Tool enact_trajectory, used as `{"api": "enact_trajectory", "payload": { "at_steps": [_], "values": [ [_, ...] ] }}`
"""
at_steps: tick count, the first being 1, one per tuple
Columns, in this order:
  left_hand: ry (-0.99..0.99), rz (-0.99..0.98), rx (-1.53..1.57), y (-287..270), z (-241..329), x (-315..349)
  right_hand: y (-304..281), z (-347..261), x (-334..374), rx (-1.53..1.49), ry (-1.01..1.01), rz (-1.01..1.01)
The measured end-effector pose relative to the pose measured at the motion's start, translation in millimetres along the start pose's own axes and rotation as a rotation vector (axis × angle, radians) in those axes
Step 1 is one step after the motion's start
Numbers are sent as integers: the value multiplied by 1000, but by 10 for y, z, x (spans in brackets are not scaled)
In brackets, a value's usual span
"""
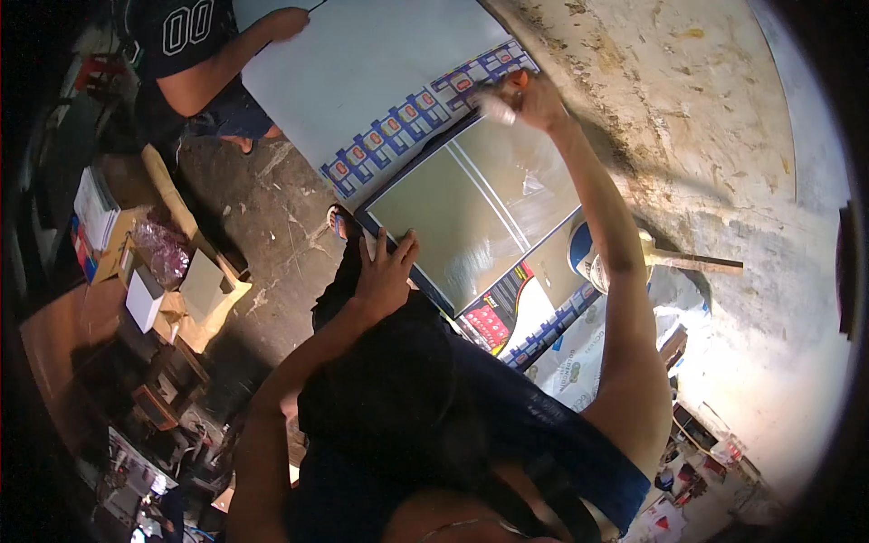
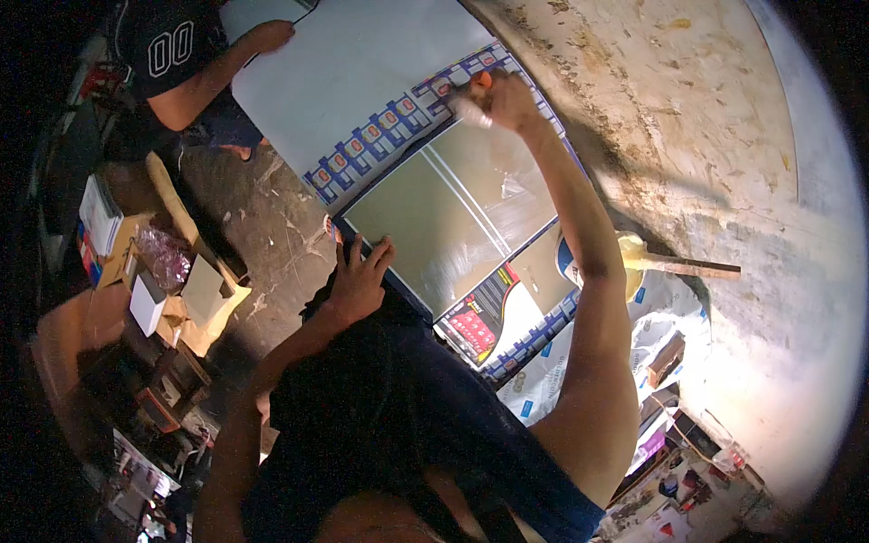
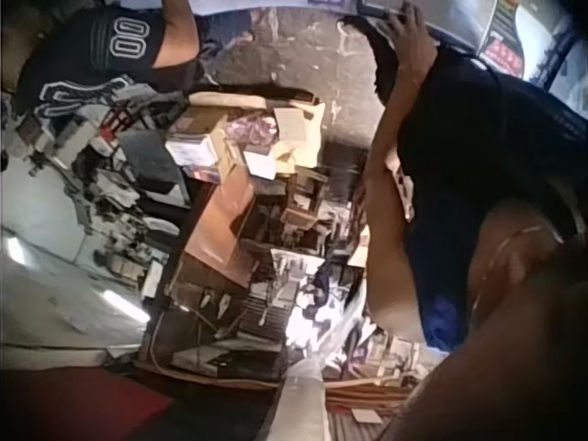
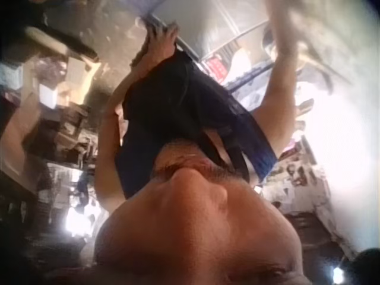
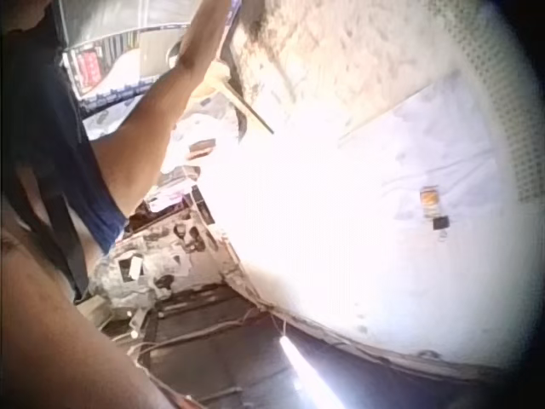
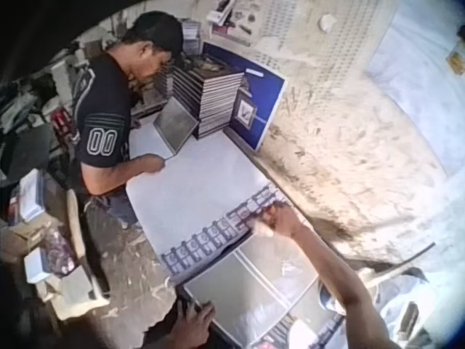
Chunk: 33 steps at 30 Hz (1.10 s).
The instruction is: The person applies glue to the interior surface of folders using a brush and then places the folders onto a stack on the table.
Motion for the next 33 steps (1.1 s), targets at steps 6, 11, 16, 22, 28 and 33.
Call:
{"api": "enact_trajectory", "payload": {
  "at_steps": [6,11,16,22,28,33],
  "values": [
    [100,45,7,-22,105,-110,67,-451,478,-549,-154,-90],
    [110,67,-6,-213,49,-105,216,-209,93,-212,86,-213],
    [88,180,-38,-180,-198,-131,-403,-778,479,-175,-420,261],
    [66,267,-244,-188,-427,-150,150,-1141,1472,-314,-384,-92],
    [45,244,-182,-130,-465,-78,229,-1167,1599,-895,74,-465],
    [-6,256,-122,-61,-390,-89,123,-218,983,-597,77,36]
  ]
}}
Point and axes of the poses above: each hand's wrist, its own x-axis away from the middle knuckle, its own y-axis out of the palm, z = x × y, the point moved 10 cm from there along -x, towards the middle knuckle, and after that the axes turned 2 degrees about -z, right-handed, at the moved point
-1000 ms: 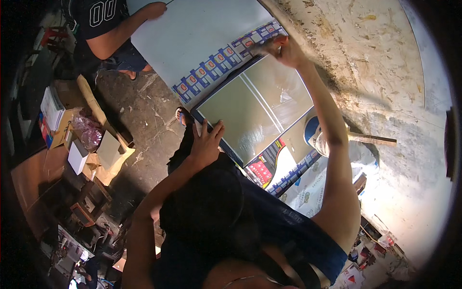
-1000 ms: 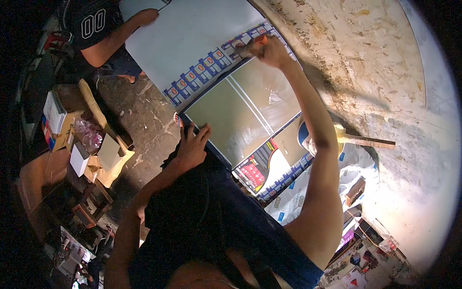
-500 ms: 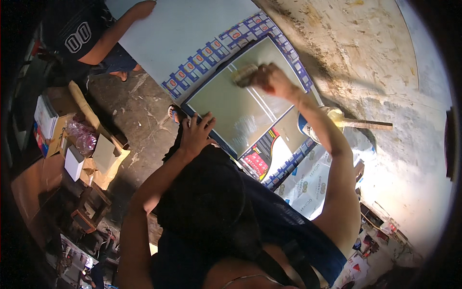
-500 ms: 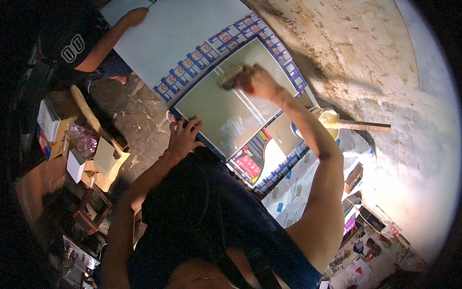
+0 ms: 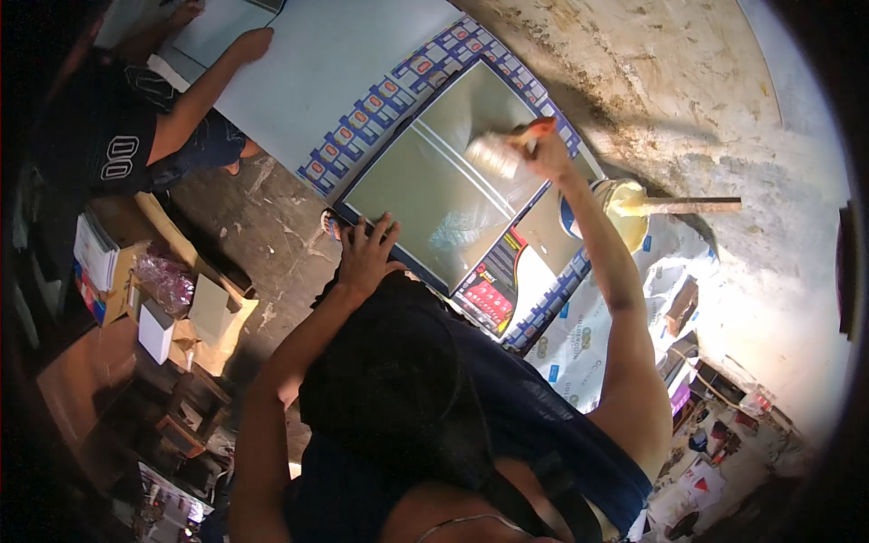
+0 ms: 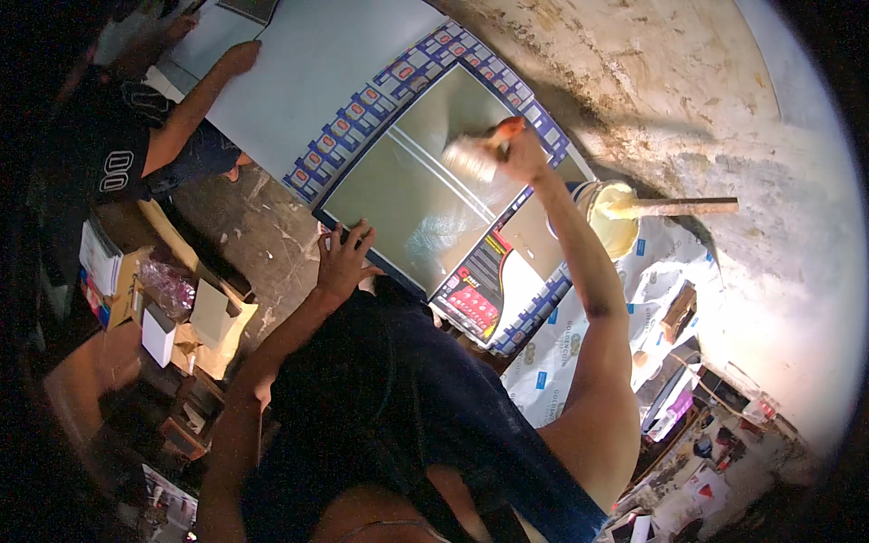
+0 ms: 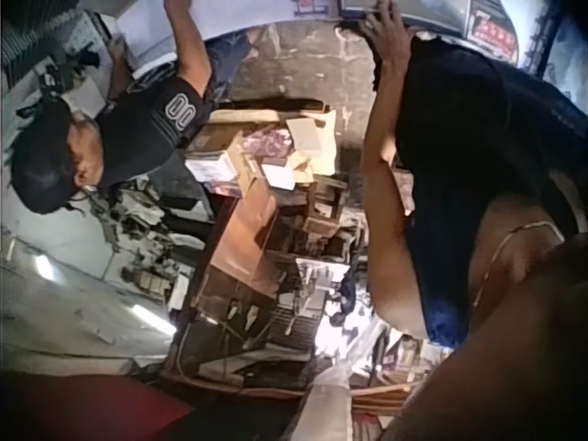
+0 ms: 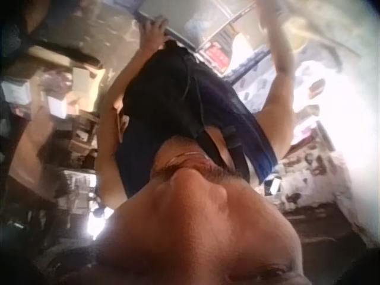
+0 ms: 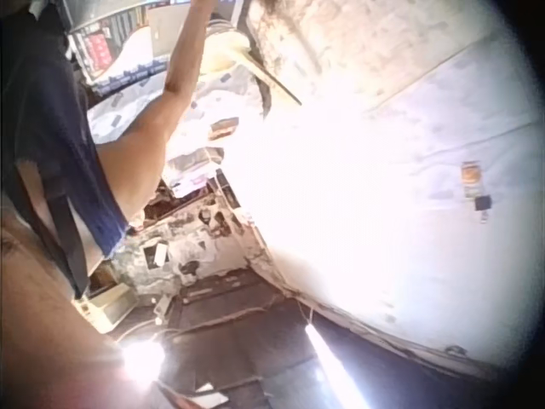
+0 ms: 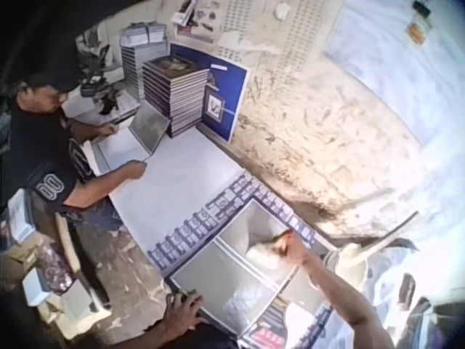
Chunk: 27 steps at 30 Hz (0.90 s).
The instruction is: The person applies glue to the interior surface of folders using a brush and then places the folders onto a stack on the table.
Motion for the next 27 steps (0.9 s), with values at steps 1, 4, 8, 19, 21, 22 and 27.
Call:
{"api": "enact_trajectory", "payload": {
  "at_steps": [1,4,8,19,21,22,27],
  "values": [
    [-13,12,12,-7,15,-16,-300,-31,-59,145,-116,233],
    [-65,-16,43,27,-2,-4,-380,-197,-2,438,-176,487],
    [-97,-28,37,183,48,87,496,-624,292,189,-70,148],
    [-145,64,161,319,337,83,-61,-324,-807,378,-21,442],
    [-197,80,222,345,385,96,192,-408,-842,375,-32,380],
    [-248,95,285,377,377,116,379,-442,-840,373,-41,316],
    [-383,158,272,563,415,387,1190,-1042,-99,105,-98,-93]
  ]
}}
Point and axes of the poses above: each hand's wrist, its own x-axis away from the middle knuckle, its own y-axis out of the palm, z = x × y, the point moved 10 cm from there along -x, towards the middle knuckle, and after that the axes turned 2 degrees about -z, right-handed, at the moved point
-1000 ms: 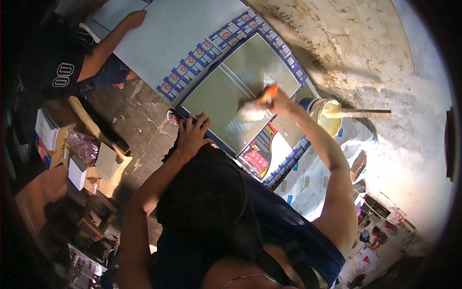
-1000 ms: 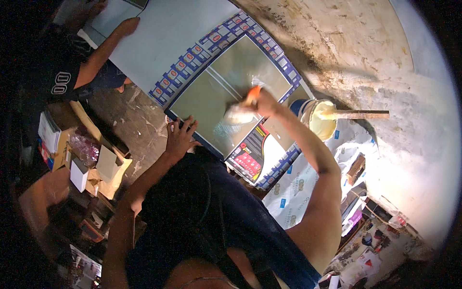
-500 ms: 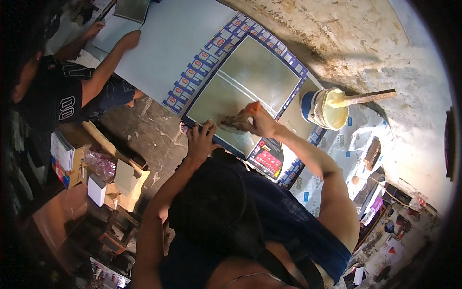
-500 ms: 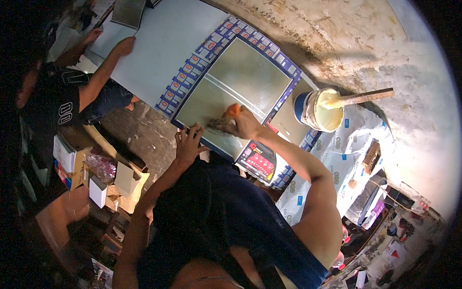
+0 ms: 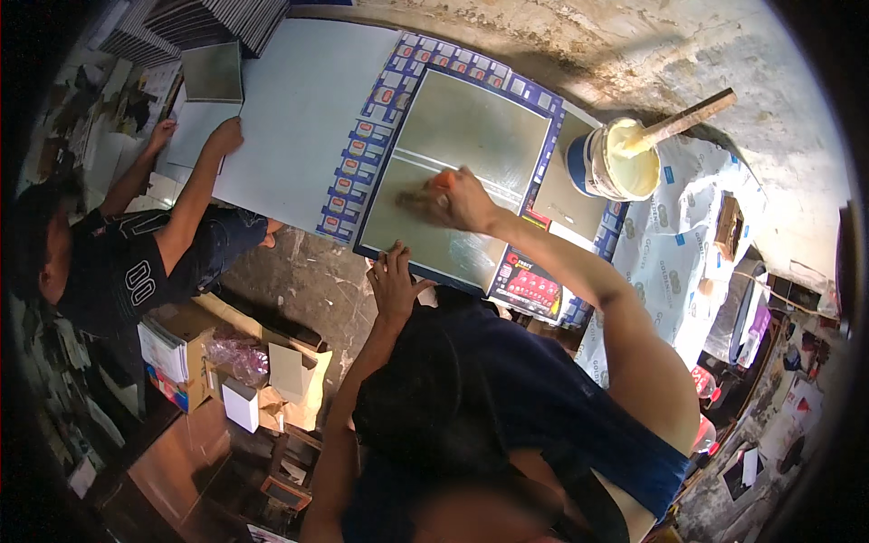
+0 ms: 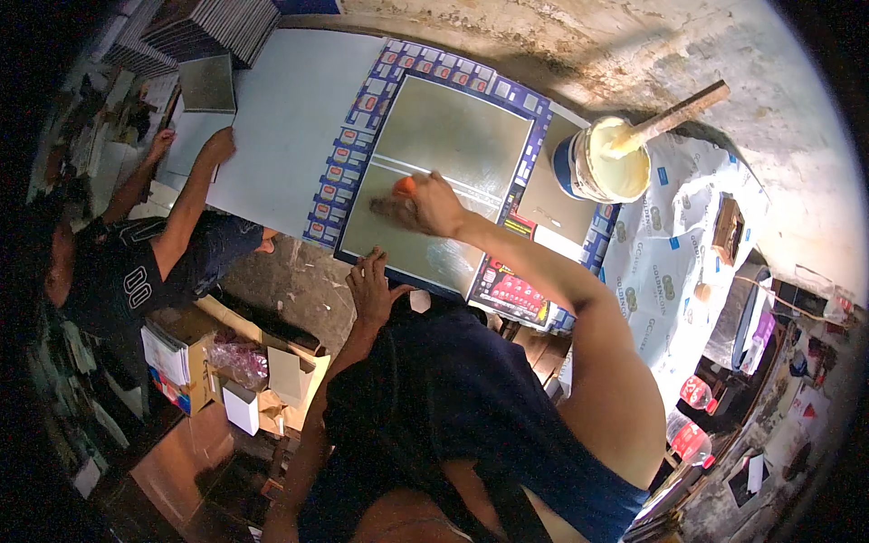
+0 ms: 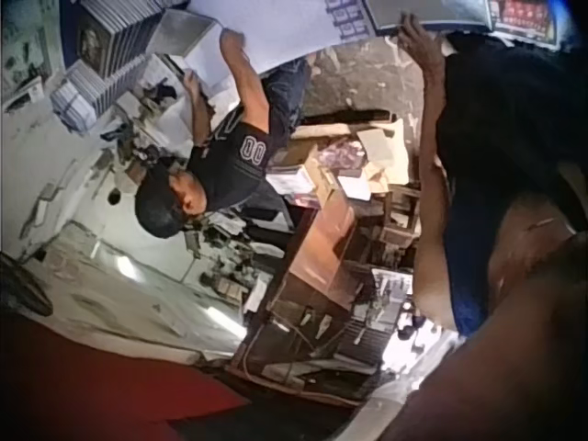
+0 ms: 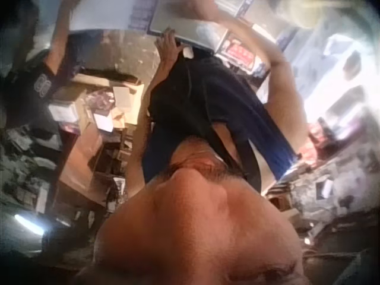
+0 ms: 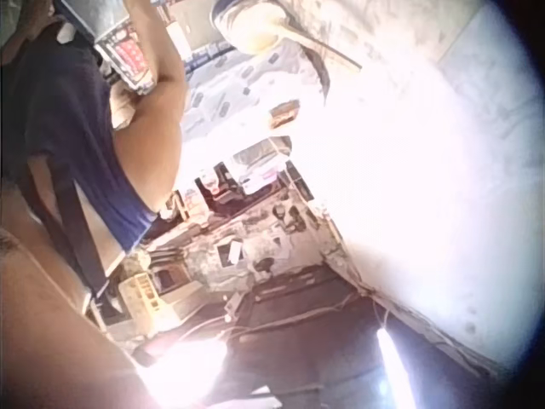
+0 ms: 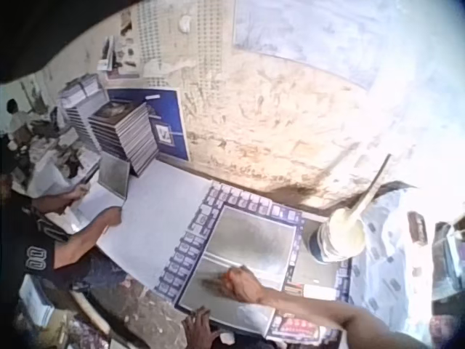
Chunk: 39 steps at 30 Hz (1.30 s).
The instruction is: The person applies glue to the interior surface of folders using a brush and then places the folders onto a stack on the table.
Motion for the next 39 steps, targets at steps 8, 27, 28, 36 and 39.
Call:
{"api": "enact_trajectory", "payload": {
  "at_steps": [8,27,28,36,39],
  "values": [
    [-58,6,9,-43,-20,-47,-1535,1680,216,273,383,431],
    [-243,-19,151,338,547,435,-1648,1965,-605,452,346,68],
    [-240,-29,156,365,617,465,-1629,1903,-660,459,199,175],
    [-194,-59,229,560,1009,505,-979,1511,-1385,348,-1,-333],
    [-182,-49,224,545,1192,521,-1257,1515,-1669,436,-8,-112]
  ]
}}
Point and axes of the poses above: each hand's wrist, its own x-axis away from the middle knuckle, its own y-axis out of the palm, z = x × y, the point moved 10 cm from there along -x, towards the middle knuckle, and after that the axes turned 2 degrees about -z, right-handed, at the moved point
